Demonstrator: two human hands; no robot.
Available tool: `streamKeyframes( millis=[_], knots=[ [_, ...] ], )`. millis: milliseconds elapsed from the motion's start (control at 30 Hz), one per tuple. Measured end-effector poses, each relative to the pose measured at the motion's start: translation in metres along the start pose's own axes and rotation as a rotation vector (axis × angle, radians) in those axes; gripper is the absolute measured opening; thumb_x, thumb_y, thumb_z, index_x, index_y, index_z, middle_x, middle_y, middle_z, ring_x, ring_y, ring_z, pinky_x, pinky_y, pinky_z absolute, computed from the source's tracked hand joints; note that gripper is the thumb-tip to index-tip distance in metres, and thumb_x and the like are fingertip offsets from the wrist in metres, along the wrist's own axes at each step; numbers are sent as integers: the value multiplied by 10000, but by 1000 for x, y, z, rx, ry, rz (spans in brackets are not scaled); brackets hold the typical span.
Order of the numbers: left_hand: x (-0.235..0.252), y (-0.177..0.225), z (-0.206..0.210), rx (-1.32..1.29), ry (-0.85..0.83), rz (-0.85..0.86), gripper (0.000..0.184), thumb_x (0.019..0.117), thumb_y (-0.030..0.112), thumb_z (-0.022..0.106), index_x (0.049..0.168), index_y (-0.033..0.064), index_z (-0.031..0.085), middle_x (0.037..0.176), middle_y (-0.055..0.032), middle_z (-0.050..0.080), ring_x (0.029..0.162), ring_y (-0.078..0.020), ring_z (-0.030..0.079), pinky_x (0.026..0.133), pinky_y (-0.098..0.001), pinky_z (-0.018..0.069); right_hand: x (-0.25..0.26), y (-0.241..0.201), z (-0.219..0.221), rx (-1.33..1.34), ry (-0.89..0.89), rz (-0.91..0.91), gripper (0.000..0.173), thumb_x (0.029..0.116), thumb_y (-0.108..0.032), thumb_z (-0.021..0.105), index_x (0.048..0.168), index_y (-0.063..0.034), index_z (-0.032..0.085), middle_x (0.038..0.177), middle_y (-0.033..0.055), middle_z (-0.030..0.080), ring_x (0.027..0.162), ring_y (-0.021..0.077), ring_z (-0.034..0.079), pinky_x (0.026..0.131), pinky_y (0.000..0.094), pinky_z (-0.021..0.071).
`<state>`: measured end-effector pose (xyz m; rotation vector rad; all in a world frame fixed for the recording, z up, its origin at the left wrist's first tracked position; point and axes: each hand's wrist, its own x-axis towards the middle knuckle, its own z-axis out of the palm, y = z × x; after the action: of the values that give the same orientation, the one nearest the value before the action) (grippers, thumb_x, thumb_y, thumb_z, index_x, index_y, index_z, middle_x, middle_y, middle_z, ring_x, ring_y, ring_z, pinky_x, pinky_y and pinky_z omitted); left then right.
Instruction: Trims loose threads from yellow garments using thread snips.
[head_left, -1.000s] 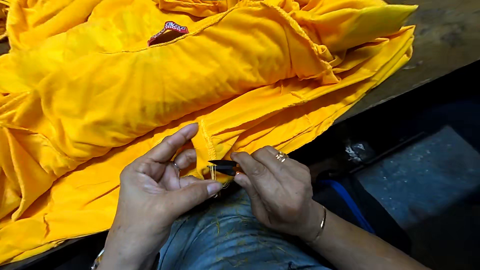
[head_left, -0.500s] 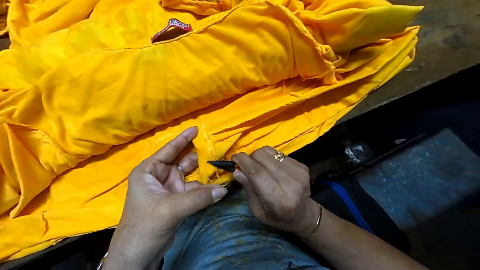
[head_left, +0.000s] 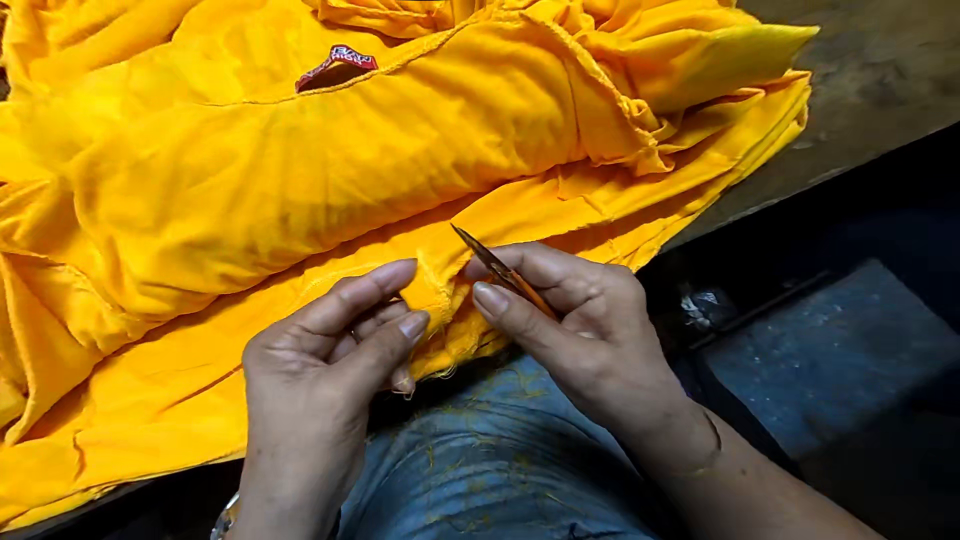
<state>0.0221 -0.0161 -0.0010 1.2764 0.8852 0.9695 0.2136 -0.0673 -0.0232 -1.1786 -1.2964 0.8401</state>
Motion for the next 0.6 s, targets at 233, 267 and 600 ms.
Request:
streamKeyframes(
  millis=[233,267,600],
  knots=[
    [-3,-2,-3,104,-46,92,368,882,-45,705,1245,19,715,1019,-86,699,594,-110,623,458,-204,545,3,-2,7,66,-7,-44,23,939,30,672,926,22,689,732,20,630,595,38,564,504,143,474],
    [-3,-2,-4,91,-49,98,362,887,-55,701,1243,8,709,1042,-93,699,639,-127,655,502,-225,586,2,-4,6,9,-8,-105,26,923,43,670,918,23,685,751,24,636,614,42,572,520,151,488],
    [-5,-7,8,143,-6,134,403,805,-4,816,1198,9,731,1043,-79,720,730,-152,690,633,-249,624,-26,7,10,-541,-111,-547,147,912,-50,548,923,-29,693,718,23,555,634,109,536,517,238,407]
  ],
)
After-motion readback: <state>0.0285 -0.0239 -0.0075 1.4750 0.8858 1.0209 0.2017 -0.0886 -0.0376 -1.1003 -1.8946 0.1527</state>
